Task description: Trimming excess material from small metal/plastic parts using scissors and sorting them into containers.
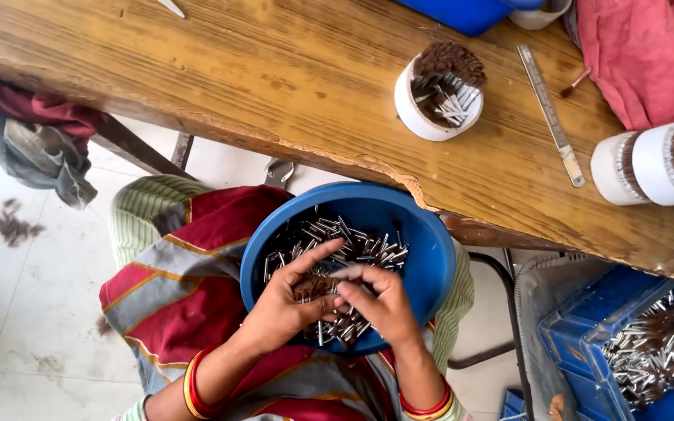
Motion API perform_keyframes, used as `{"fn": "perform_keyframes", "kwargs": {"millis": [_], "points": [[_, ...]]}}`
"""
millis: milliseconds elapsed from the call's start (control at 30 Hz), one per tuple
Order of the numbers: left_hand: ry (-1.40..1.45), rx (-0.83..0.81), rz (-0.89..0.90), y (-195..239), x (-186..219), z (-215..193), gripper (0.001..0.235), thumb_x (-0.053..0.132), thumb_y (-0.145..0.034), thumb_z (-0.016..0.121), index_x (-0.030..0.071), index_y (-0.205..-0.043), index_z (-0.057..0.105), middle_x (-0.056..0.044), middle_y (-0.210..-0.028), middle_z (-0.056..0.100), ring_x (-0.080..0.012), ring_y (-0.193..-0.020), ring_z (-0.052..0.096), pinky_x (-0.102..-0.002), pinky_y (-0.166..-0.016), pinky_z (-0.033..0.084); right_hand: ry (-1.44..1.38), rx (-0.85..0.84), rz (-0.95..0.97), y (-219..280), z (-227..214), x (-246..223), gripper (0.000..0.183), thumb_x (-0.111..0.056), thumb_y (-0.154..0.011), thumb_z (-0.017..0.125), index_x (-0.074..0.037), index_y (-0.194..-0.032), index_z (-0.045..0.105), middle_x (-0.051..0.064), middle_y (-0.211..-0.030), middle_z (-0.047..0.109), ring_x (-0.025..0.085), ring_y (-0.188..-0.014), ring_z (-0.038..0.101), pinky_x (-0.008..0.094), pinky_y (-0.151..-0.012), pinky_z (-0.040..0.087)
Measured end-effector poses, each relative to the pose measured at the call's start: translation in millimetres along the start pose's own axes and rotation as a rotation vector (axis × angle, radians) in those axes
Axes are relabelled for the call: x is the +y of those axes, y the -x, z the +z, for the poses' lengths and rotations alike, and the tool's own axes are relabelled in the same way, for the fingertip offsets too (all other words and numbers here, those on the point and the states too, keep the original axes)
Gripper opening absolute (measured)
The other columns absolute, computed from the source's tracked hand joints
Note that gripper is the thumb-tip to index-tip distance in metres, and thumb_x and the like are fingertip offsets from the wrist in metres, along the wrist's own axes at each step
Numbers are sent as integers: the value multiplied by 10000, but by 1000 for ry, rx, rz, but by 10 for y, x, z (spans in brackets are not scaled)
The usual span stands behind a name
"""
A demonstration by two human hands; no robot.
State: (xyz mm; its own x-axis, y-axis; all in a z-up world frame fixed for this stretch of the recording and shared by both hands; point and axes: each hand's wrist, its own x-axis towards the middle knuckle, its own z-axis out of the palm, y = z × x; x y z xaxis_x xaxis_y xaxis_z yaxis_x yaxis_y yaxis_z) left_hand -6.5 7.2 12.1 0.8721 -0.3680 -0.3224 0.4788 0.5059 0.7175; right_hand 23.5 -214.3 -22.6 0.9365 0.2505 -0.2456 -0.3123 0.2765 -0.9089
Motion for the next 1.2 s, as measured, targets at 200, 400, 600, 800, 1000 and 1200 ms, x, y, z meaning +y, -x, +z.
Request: {"fn": "perform_keyframes", "kwargs": {"millis": [200, 400, 600, 800, 1000, 1200], "points": [[77, -44, -16, -4, -23, 17, 792, -82, -893, 646, 163, -1589, 359, -105, -1112, 733, -153, -995, 708, -293, -873, 618, 58, 53, -174, 12, -76, 64, 258, -242, -1112, 607, -54, -937, 633, -26, -811, 569, 66, -690, 468, 235, -618, 382], [71, -13, -35, -63, -59, -20, 754, -99, -899, 645, 131, -1577, 407, -100, -1163, 695, -171, -1004, 701, -329, -857, 615, 396, -231, -55, 2, -25, 7, 236, -232, -1038, 679, 2, -1022, 707, 13, -846, 667, 71, -724, 613, 232, -630, 501], [231, 232, -113, 24, 29, -206, 566, -50, -896, 599, 90, -1439, 514, -150, -1143, 740, -227, -1020, 733, -348, -863, 631, -455, 54, 131, -90, -147, -122, 265, -276, -1018, 562, -66, -861, 604, 8, -768, 567, 78, -590, 454, 211, -473, 312], [173, 339, 15, 256, 230, -347, 508, -48, -916, 613, 57, -1410, 560, -165, -1133, 747, -242, -1027, 730, -366, -863, 614, 366, 77, -55, -202, 85, 86, 247, -179, -1082, 637, -32, -890, 687, -38, -620, 441, 29, -522, 359, 204, -477, 270], [277, 386, 115, 388, 273, -471, 508, -29, -917, 618, 76, -1410, 552, -147, -1167, 734, -217, -1045, 731, -346, -863, 615, 1141, -102, -314, -376, 721, -16, 106, -107, -885, 777, -123, -987, 755, 49, -849, 733, 197, -687, 717, 323, -585, 543], [278, 402, 127, 434, 316, -495, 501, -28, -928, 610, 70, -1416, 552, -160, -1160, 736, -219, -1015, 731, -334, -849, 612, 1436, -287, -443, -486, 734, 237, 240, -125, -806, 779, -187, -1038, 777, 79, -846, 723, 297, -729, 709, 405, -610, 556]]}}
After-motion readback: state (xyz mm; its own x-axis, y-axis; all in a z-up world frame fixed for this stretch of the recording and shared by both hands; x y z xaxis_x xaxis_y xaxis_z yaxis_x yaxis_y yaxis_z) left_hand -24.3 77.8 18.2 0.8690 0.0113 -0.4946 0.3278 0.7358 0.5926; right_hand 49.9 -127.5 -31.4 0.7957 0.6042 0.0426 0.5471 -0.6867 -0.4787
